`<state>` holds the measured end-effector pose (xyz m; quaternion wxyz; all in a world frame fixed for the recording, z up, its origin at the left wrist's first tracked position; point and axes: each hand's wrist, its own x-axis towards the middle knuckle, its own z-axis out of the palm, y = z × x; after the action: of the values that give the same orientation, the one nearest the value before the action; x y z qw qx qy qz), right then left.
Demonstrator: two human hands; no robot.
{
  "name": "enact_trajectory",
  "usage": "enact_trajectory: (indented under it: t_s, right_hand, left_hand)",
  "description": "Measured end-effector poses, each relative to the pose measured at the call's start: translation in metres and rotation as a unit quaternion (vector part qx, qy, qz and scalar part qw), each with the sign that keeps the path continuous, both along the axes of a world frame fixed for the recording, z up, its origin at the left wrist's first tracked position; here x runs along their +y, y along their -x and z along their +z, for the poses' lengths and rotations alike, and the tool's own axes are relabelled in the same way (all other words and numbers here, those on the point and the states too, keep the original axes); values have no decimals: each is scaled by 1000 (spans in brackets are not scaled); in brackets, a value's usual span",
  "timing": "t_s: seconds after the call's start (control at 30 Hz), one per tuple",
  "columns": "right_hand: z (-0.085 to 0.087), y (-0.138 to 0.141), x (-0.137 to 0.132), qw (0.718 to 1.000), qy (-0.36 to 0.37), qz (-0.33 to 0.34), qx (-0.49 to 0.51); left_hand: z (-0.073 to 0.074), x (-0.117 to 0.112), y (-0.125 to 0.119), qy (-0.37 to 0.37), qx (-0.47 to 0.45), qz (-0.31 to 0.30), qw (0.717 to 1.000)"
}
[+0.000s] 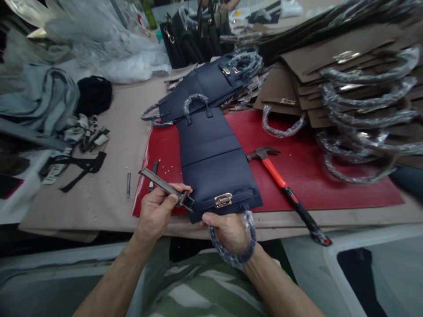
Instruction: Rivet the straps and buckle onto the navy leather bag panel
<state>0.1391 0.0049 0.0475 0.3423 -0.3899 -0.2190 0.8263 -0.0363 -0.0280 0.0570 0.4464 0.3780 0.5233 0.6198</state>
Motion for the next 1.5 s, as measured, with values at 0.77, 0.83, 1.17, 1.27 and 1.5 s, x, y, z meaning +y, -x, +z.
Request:
enact_trajectory:
  t_s: [0.77,0.83,1.17,1.27,1.5]
  right_hand:
    - [-5,-13,3,987,-13,139,-73]
    - [-5,-16,4,984,11,152,-87]
    - [-7,-17,6,988,26,150,-31]
    - [-9,-18,5,988,14,153,-28]
    - [-10,-22,2,983,5,166,-83]
  left_hand:
    - [-1,-2,-13,29,142,7,989]
    - [-4,-2,-13,37,138,6,990]
    - [-6,-2,-13,19,81,15,996]
    - [-9,-4,-13,2,51,14,999]
    - [-3,-10,-18,-4,70,15,997]
